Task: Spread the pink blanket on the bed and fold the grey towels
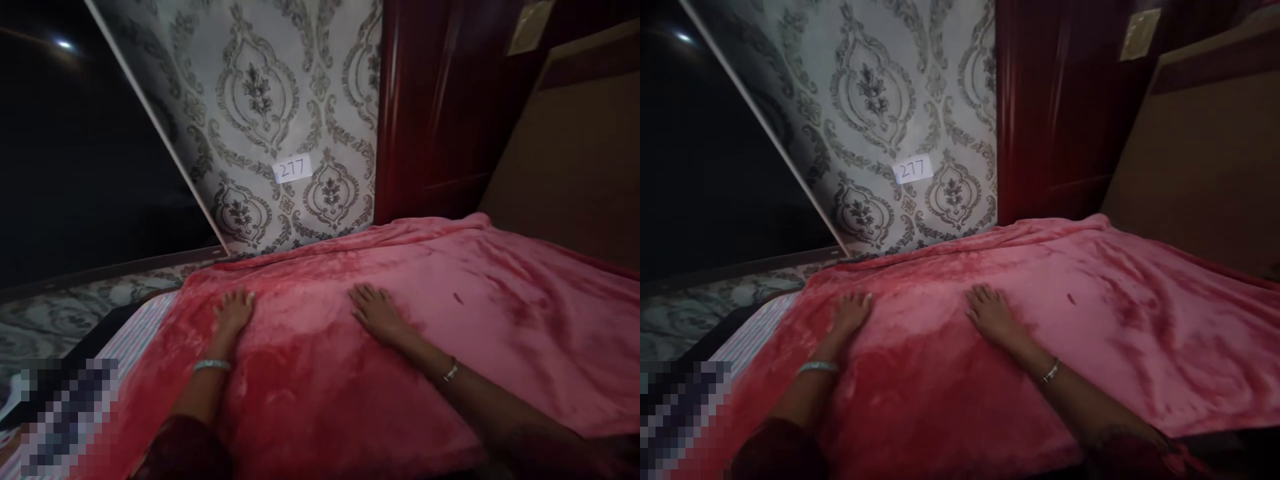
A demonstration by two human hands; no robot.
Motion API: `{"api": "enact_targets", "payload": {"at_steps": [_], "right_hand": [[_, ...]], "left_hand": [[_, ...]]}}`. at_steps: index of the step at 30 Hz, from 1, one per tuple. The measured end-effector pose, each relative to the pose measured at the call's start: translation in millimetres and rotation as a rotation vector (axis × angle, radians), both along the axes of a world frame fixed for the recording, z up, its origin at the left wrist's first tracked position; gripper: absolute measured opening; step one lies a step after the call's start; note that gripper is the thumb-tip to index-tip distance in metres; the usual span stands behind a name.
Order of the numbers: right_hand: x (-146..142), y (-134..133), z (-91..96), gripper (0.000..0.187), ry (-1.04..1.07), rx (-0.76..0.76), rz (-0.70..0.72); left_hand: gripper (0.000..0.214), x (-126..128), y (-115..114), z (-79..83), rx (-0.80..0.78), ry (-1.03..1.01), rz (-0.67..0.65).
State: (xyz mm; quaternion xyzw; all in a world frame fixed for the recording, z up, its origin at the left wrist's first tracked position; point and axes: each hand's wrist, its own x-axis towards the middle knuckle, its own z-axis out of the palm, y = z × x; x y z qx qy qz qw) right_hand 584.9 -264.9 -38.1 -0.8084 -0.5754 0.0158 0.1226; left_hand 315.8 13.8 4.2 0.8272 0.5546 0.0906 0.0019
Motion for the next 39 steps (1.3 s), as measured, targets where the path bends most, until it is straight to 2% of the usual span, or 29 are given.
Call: {"api": "enact_targets", "payload": {"at_steps": [2,4,7,9,11,14,16,18,20,23,25,27,29,32,34,36,38,39], "right_hand": [[-8.7,13.4,8.7,0.060,0.034,0.002,0.094],[-14.4,30.3,13.9,0.062,0.068,-0.003,0.201],[-1.0,51.3,16.4,0.061,0.048,-0.044,0.263],[29.5,53.8,17.7,0.058,0.011,-0.069,0.180],[74.9,41.5,19.6,0.058,-0.011,-0.081,0.002],[152.8,-6.4,20.5,0.058,-0.029,-0.096,-0.292],[197.8,-53.6,17.4,0.059,-0.035,-0.104,-0.500],[228.7,-106.1,11.9,0.057,-0.013,-0.071,-0.759],[243.4,-156.5,7.4,0.058,-0.006,-0.035,-0.903],[242.6,-214.3,8.3,0.059,0.020,-0.025,-0.998],[236.2,-234.3,14.4,0.059,0.045,-0.028,-1.056],[228.9,-236.0,21.8,0.058,0.038,-0.029,-1.099],[217.0,-217.8,26.5,0.056,-0.001,-0.016,-1.073],[176.5,-159.5,23.5,0.056,-0.074,0.017,-0.844],[132.3,-113.6,15.5,0.059,-0.111,0.030,-0.514],[85.1,-76.3,6.0,0.061,-0.122,0.030,-0.242],[50.8,-57.3,-2.0,0.062,-0.123,-0.012,-0.036],[42.7,-56.3,-4.9,0.062,-0.127,-0.033,0.001]], "left_hand": [[0.064,38.9,-27.8,-1.8,-0.003,0.028,-0.246],[0.061,72.8,-55.8,-8.0,0.003,0.075,-0.418],[0.061,99.6,-82.0,-20.7,0.016,0.152,-0.450],[0.061,102.7,-86.6,-25.7,0.019,0.171,-0.433],[0.061,100.6,-85.2,-26.1,0.001,0.180,-0.435],[0.061,98.3,-81.5,-23.1,-0.018,0.191,-0.437],[0.061,99.0,-80.3,-22.2,-0.021,0.198,-0.437],[0.061,100.4,-79.7,-22.8,-0.016,0.199,-0.442],[0.061,101.7,-79.1,-23.6,-0.012,0.193,-0.443],[0.061,103.2,-78.8,-22.9,-0.009,0.181,-0.449],[0.061,103.7,-79.4,-21.2,-0.015,0.173,-0.454],[0.062,104.0,-80.5,-19.7,-0.022,0.163,-0.457],[0.062,103.8,-81.3,-19.4,-0.023,0.156,-0.459],[0.062,102.6,-81.9,-21.2,-0.001,0.147,-0.467],[0.062,101.3,-82.1,-22.5,0.014,0.143,-0.475],[0.061,99.8,-82.5,-22.7,0.029,0.141,-0.486],[0.060,98.4,-82.9,-21.9,0.041,0.139,-0.491],[0.060,97.9,-83.0,-21.4,0.045,0.138,-0.491]]}}
